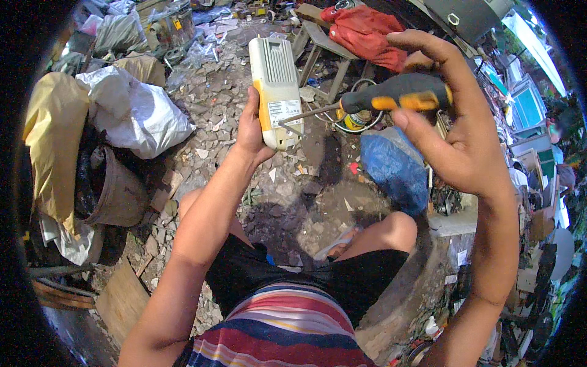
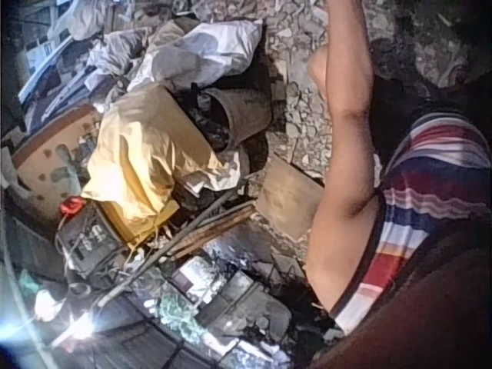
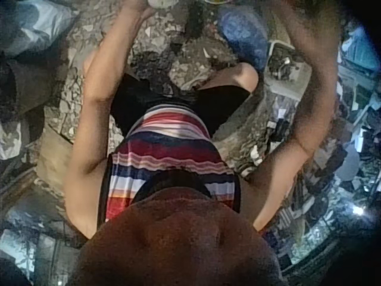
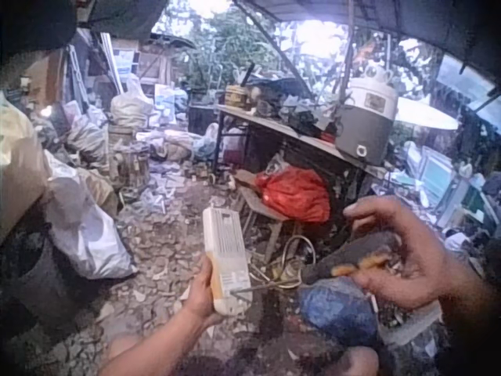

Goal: The person holds an electronic device and uses a screwdriver to remove screws from the back panel. They then use a hand-held blade to pry open the plastic casing and eventually retrieve small metallic components.

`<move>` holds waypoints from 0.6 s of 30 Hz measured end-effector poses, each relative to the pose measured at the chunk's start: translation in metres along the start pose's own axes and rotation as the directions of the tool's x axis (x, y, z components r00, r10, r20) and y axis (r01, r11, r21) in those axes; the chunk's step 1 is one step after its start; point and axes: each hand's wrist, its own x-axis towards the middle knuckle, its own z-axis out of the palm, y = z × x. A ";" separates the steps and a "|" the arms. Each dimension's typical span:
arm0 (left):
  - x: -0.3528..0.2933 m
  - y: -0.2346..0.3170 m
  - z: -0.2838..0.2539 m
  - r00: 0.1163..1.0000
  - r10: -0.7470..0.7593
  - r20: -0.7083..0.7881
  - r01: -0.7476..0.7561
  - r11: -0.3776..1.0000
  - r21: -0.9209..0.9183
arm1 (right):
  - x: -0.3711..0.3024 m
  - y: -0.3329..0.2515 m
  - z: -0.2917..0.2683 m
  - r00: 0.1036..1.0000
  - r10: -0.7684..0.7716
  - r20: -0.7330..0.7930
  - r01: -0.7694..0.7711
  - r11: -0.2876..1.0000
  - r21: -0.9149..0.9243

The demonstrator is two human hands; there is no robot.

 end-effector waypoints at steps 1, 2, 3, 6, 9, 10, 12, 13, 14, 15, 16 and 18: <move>0.001 0.000 -0.001 1.000 0.005 -0.003 -0.005 1.000 -0.015 | 0.000 -0.001 -0.001 1.000 -0.020 0.022 0.019 1.000 0.023; 0.001 0.000 -0.001 1.000 0.009 -0.005 -0.009 0.999 -0.031 | 0.000 -0.003 -0.003 0.998 -0.039 0.044 0.037 0.998 0.047; 0.002 0.000 -0.002 1.000 0.013 0.006 -0.013 1.000 -0.025 | 0.000 -0.011 -0.014 0.990 0.014 0.137 -0.019 0.999 0.037; 0.004 -0.001 -0.004 1.000 0.016 0.018 -0.016 1.000 -0.023 | -0.004 -0.012 -0.019 0.975 0.124 0.185 -0.110 0.990 -0.085; 0.004 0.000 -0.003 1.000 0.010 0.000 -0.010 0.999 -0.037 | -0.007 -0.004 -0.003 0.998 0.026 0.051 -0.027 0.999 0.026; 0.004 0.000 -0.003 1.000 0.013 0.003 -0.013 0.999 -0.038 | -0.005 -0.006 -0.004 0.998 0.030 0.051 -0.031 0.999 0.020; 0.004 0.001 -0.002 1.000 0.016 0.007 -0.016 0.999 -0.036 | -0.003 -0.011 -0.005 0.998 0.039 0.051 -0.039 0.999 0.002; 0.004 0.001 -0.002 1.000 0.016 0.008 -0.016 0.999 -0.035 | -0.004 -0.017 -0.011 0.981 0.168 0.097 -0.167 0.986 -0.022; 0.003 0.001 -0.001 1.000 0.016 0.009 -0.015 0.999 -0.033 | -0.004 -0.018 -0.011 0.975 0.204 0.094 -0.200 0.979 -0.049; 0.003 0.001 -0.001 1.000 0.014 0.019 -0.013 0.999 -0.036 | -0.004 -0.019 -0.011 0.968 0.236 0.090 -0.230 0.971 -0.072; 0.003 0.002 -0.001 0.999 0.012 0.030 -0.011 0.999 -0.039 | -0.005 -0.016 -0.007 0.984 0.174 0.041 -0.169 0.981 -0.097; 0.003 0.002 0.000 0.999 0.016 0.031 -0.015 0.999 -0.038 | -0.004 -0.011 -0.004 0.999 0.045 0.014 -0.043 0.995 -0.087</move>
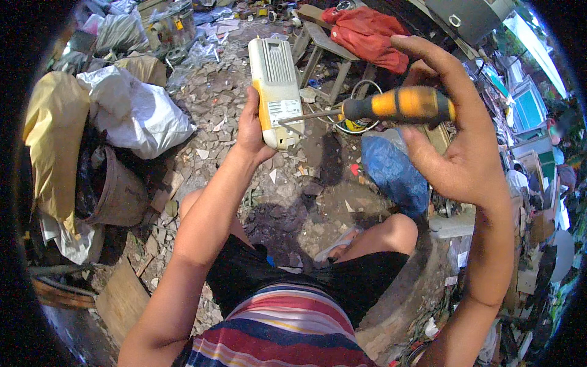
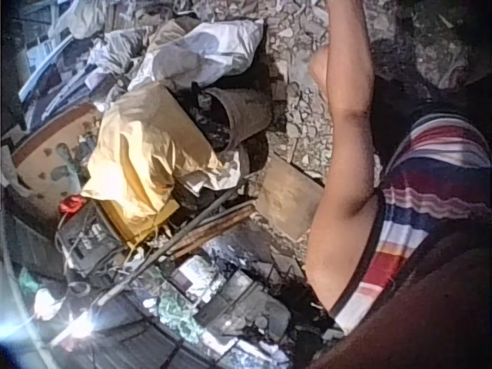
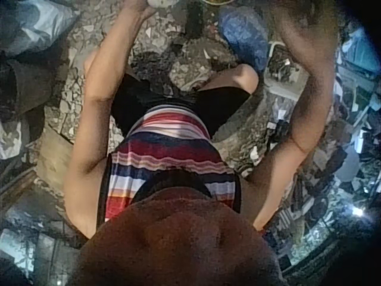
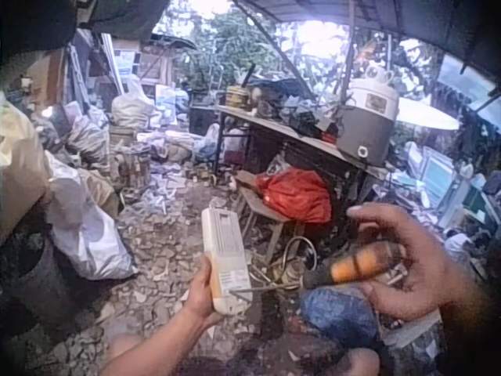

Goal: The person holds an electronic device and uses a screwdriver to remove screws from the back panel. They then use a hand-held blade to pry open the plastic casing and eventually retrieve small metallic components.

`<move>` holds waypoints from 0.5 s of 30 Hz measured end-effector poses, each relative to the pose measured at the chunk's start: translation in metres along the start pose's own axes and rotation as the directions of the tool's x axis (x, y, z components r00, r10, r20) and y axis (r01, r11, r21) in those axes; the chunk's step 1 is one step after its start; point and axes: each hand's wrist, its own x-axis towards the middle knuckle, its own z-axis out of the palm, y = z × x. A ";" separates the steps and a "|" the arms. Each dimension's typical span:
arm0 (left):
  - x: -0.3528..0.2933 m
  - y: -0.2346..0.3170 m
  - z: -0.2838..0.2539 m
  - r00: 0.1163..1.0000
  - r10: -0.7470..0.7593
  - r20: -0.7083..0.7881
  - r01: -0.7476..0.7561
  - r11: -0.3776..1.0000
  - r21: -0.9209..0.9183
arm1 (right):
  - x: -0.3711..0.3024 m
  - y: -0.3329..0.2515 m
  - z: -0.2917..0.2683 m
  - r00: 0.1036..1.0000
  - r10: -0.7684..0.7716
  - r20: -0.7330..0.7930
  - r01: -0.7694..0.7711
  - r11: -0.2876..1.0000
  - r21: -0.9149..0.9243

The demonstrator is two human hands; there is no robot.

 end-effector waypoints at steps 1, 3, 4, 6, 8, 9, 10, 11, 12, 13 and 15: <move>0.001 -0.001 0.000 1.000 0.007 -0.009 -0.007 1.000 0.004 | 0.000 0.003 -0.001 0.998 -0.067 0.012 0.066 0.997 0.037; 0.002 -0.002 -0.002 1.000 0.015 -0.018 -0.015 1.000 0.013 | 0.003 0.000 -0.009 0.988 -0.121 0.090 0.117 0.991 0.058; 0.002 -0.002 -0.005 1.000 0.018 -0.018 -0.017 1.000 0.017 | 0.002 -0.002 -0.009 0.995 0.007 0.101 -0.014 0.997 0.071; 0.003 -0.002 -0.007 1.000 0.016 -0.014 -0.016 1.000 0.013 | -0.001 -0.001 -0.006 0.986 0.145 0.084 -0.152 0.985 0.087; 0.004 -0.004 -0.008 1.000 0.008 -0.003 -0.008 1.000 -0.001 | -0.003 0.007 0.001 0.999 0.047 -0.017 -0.045 0.995 0.090; 0.004 -0.003 -0.009 1.000 0.013 -0.006 -0.013 1.000 0.002 | -0.003 0.008 0.003 0.999 -0.001 -0.032 0.004 0.995 0.101; 0.003 -0.002 -0.009 1.000 0.018 -0.008 -0.018 1.000 0.005 | -0.002 0.009 0.004 0.998 -0.050 -0.048 0.055 0.992 0.110; 0.003 -0.001 -0.010 1.000 0.023 -0.010 -0.023 1.000 0.008 | -0.001 0.004 0.000 0.999 -0.036 -0.008 0.036 0.990 0.133; 0.002 -0.001 -0.009 1.000 0.020 -0.013 -0.020 1.000 0.013 | -0.001 0.001 -0.003 0.999 -0.018 0.033 0.013 0.989 0.148; 0.002 0.000 -0.007 1.000 0.018 -0.015 -0.017 1.000 0.018 | -0.002 0.002 -0.003 0.999 0.030 0.030 -0.032 0.995 0.090; 0.001 0.000 -0.004 1.000 0.009 -0.013 -0.008 1.000 0.014 | -0.003 0.007 -0.002 0.999 0.054 0.006 -0.054 0.998 -0.014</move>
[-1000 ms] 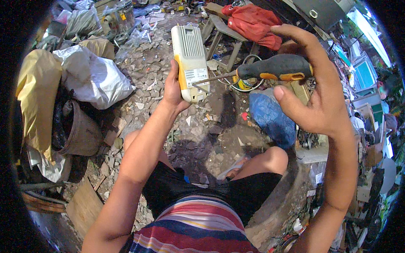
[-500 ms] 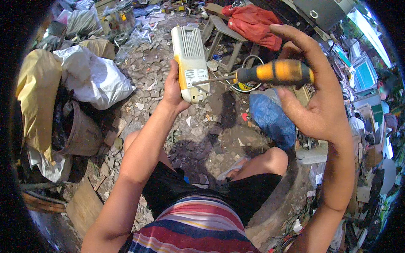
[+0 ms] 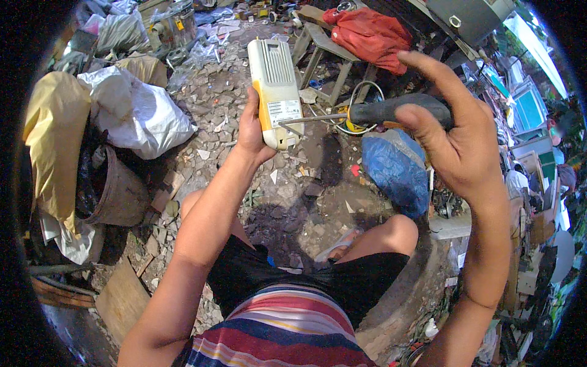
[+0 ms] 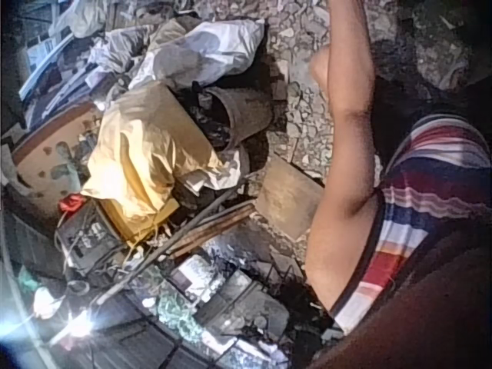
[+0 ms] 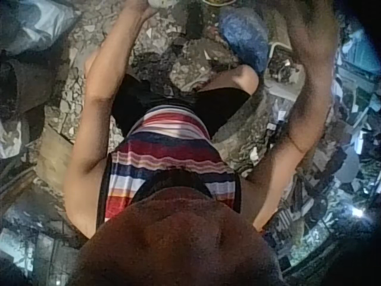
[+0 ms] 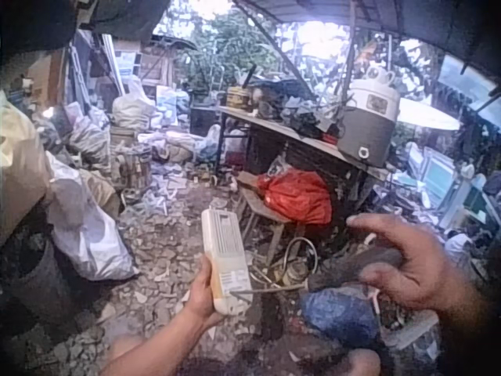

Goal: The person holds an electronic device and uses a screwdriver to remove screws from the back panel. They then use a hand-held blade to pry open the plastic casing and eventually retrieve small metallic components.

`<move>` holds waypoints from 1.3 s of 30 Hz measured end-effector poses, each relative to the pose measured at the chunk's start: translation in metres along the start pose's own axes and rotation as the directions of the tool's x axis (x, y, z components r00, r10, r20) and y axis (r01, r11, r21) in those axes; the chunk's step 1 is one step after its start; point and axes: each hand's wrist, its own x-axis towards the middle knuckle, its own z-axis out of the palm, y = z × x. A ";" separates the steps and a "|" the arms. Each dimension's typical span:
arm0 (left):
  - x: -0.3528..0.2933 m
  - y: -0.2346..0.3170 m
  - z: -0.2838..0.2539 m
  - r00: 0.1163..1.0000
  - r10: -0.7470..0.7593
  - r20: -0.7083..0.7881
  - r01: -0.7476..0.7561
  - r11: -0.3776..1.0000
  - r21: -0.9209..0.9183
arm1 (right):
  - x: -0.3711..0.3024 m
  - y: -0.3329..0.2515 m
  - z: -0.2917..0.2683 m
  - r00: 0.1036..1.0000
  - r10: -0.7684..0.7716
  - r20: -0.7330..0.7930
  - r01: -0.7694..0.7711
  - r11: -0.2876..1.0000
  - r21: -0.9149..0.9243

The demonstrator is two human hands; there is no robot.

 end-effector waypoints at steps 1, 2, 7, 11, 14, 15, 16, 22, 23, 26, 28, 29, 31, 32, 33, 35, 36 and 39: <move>0.000 0.000 0.002 1.000 -0.006 0.005 0.006 1.000 -0.009 | 0.000 0.002 0.000 1.000 -0.023 -0.018 0.022 0.999 -0.046; 0.001 0.000 0.004 1.000 -0.013 0.010 0.013 1.000 -0.018 | 0.002 0.002 0.002 0.992 -0.117 -0.041 0.114 0.990 -0.081; 0.000 0.002 0.000 0.999 0.000 -0.032 0.000 1.000 0.012 | -0.009 -0.003 0.001 0.999 -0.040 0.024 0.041 0.997 -0.066; -0.002 0.004 -0.001 0.996 0.015 -0.083 -0.009 0.997 0.078 | -0.036 0.017 0.011 0.950 -0.058 -0.307 -0.011 0.976 -0.218; 0.000 0.002 -0.004 0.997 0.018 -0.075 -0.011 0.996 0.091 | -0.072 0.047 0.040 0.795 0.314 -0.519 -0.356 0.934 0.021; 0.002 0.002 -0.004 0.997 0.021 -0.078 -0.013 0.995 0.095 | -0.084 0.055 0.055 0.764 0.388 -0.515 -0.390 0.914 0.111; 0.001 0.002 -0.005 0.996 0.026 -0.085 -0.017 0.994 0.105 | -0.098 0.057 0.076 0.658 0.592 -0.465 -0.447 0.805 0.390; -0.004 -0.009 0.002 0.982 0.058 -0.177 -0.004 0.957 0.291 | -0.122 0.006 0.179 0.638 0.640 0.428 -0.218 -0.383 0.898; -0.004 -0.010 0.001 0.981 0.058 -0.186 0.009 0.939 0.343 | -0.110 -0.003 0.187 0.656 0.609 0.447 -0.311 -0.322 0.894; 0.002 -0.026 -0.014 0.992 0.020 -0.126 0.034 0.913 0.407 | -0.092 0.017 0.226 0.687 0.638 0.347 -0.446 -0.008 0.895; 0.007 -0.039 -0.028 0.986 0.071 -0.150 0.014 0.865 0.502 | -0.068 0.023 0.235 0.699 0.673 0.241 -0.522 0.250 0.816; 0.005 -0.038 -0.038 0.986 0.023 -0.165 0.064 0.864 0.500 | -0.053 0.016 0.234 0.693 0.693 0.198 -0.580 0.373 0.724; -0.003 -0.046 -0.022 0.971 -0.009 -0.240 0.136 0.844 0.518 | -0.045 0.011 0.233 0.717 0.696 -0.021 -0.555 0.589 0.587; -0.004 -0.044 -0.013 0.972 -0.033 -0.232 0.137 0.882 0.450 | -0.048 0.019 0.247 0.745 0.662 -0.082 -0.474 0.612 0.633; -0.005 -0.036 -0.016 0.968 -0.018 -0.249 0.120 0.908 0.401 | -0.043 0.018 0.255 0.744 0.668 -0.019 -0.509 0.584 0.632; -0.010 -0.036 0.005 0.963 -0.042 -0.265 0.147 0.909 0.390 | -0.047 0.027 0.262 0.734 0.678 -0.032 -0.474 0.545 0.691; -0.008 -0.032 -0.002 0.979 -0.046 -0.198 0.116 0.928 0.354 | -0.043 0.023 0.259 0.734 0.679 -0.014 -0.474 0.527 0.706; -0.007 -0.037 -0.002 0.986 -0.033 -0.163 0.094 0.919 0.384 | -0.044 0.021 0.242 0.737 0.676 -0.010 -0.503 0.558 0.660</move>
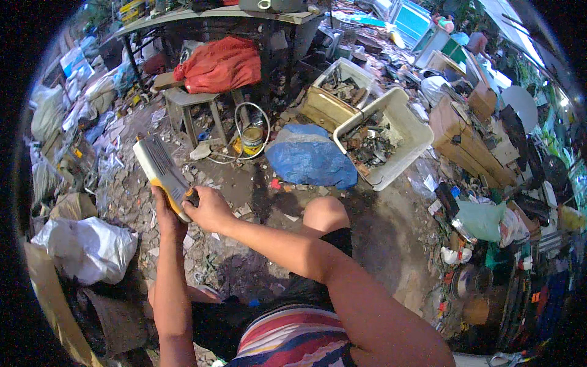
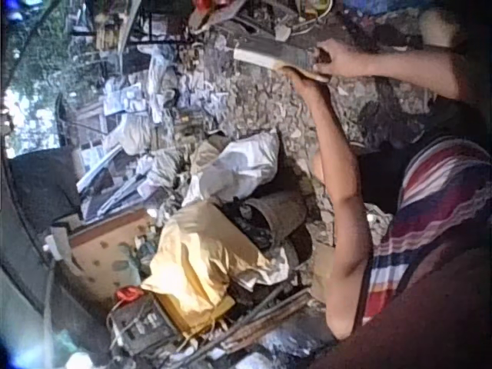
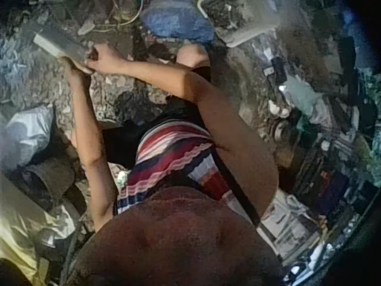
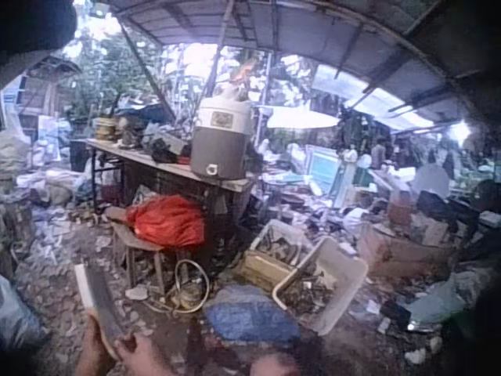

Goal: The person holds an electronic device and uses a screwdriver to remove screws from the back panel. They then use a hand-held blade to pry open the plastic casing and eventually retrieve small metallic components.

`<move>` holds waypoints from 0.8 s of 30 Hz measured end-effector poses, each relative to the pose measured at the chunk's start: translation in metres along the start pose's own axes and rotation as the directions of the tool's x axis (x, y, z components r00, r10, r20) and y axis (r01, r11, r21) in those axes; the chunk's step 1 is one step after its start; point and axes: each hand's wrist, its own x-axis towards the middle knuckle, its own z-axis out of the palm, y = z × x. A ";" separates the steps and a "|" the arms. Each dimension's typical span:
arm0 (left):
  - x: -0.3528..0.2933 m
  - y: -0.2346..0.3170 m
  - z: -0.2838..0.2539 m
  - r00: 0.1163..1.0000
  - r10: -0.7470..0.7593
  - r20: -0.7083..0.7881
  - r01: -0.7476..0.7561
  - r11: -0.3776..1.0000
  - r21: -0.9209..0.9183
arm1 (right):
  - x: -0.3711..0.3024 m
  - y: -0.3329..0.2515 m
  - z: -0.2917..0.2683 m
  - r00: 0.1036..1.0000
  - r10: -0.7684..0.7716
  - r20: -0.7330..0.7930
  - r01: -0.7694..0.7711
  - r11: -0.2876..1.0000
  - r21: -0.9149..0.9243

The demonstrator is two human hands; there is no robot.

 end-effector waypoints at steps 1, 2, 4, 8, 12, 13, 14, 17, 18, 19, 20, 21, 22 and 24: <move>0.003 -0.004 0.002 1.000 -0.003 -0.016 0.003 1.000 -0.014 | -0.001 0.000 -0.004 1.000 -0.005 0.002 0.005 0.999 -0.043; 0.005 -0.007 0.003 0.999 -0.003 -0.037 0.002 1.000 -0.031 | 0.000 0.003 -0.009 1.000 0.021 -0.002 -0.021 0.997 -0.075; 0.006 -0.004 0.002 0.998 -0.014 -0.055 0.011 0.998 -0.055 | 0.001 0.014 -0.016 0.998 0.070 0.000 -0.069 0.989 -0.133; 0.003 0.029 -0.031 0.999 0.017 -0.051 -0.025 0.988 -0.154 | -0.006 0.022 -0.026 0.982 0.181 0.047 -0.164 0.955 -0.246; 0.018 0.031 -0.038 0.998 0.022 -0.067 -0.039 0.963 -0.268 | -0.014 0.057 -0.071 0.985 0.165 0.050 -0.147 0.953 -0.266; 0.016 0.034 -0.029 0.995 0.012 0.099 0.021 0.947 -0.320 | -0.017 0.048 -0.088 0.992 0.100 0.078 -0.076 0.961 -0.266; 0.011 0.040 -0.021 0.966 0.014 0.260 0.082 0.931 -0.355 | -0.016 0.049 -0.103 0.970 0.208 0.130 -0.183 0.967 -0.179; 0.008 0.046 -0.027 0.937 0.106 0.333 0.036 0.919 -0.394 | -0.041 -0.008 -0.140 0.970 0.059 0.235 -0.098 0.983 0.156; 0.005 0.050 -0.027 0.940 0.112 0.322 0.028 0.916 -0.401 | -0.049 -0.033 -0.148 0.961 0.104 0.258 -0.139 0.983 0.122; 0.004 0.051 -0.025 0.923 0.133 0.361 0.032 0.908 -0.417 | -0.057 -0.054 -0.155 0.952 0.151 0.267 -0.178 0.981 0.079; 0.003 0.054 -0.025 0.904 0.153 0.400 0.037 0.903 -0.429 | -0.060 -0.062 -0.160 0.928 0.193 0.319 -0.207 0.978 0.011; 0.003 0.054 -0.021 0.904 0.138 0.404 0.066 0.890 -0.452 | -0.062 -0.069 -0.168 0.906 0.239 0.350 -0.230 0.971 -0.069; 0.002 0.054 -0.018 0.905 0.137 0.403 0.064 0.892 -0.447 | -0.065 -0.071 -0.171 0.881 0.288 0.376 -0.250 0.957 -0.148; 0.001 0.053 -0.011 0.903 0.132 0.408 0.062 0.901 -0.429 | -0.073 -0.060 -0.162 0.940 0.137 0.314 -0.141 0.990 -0.011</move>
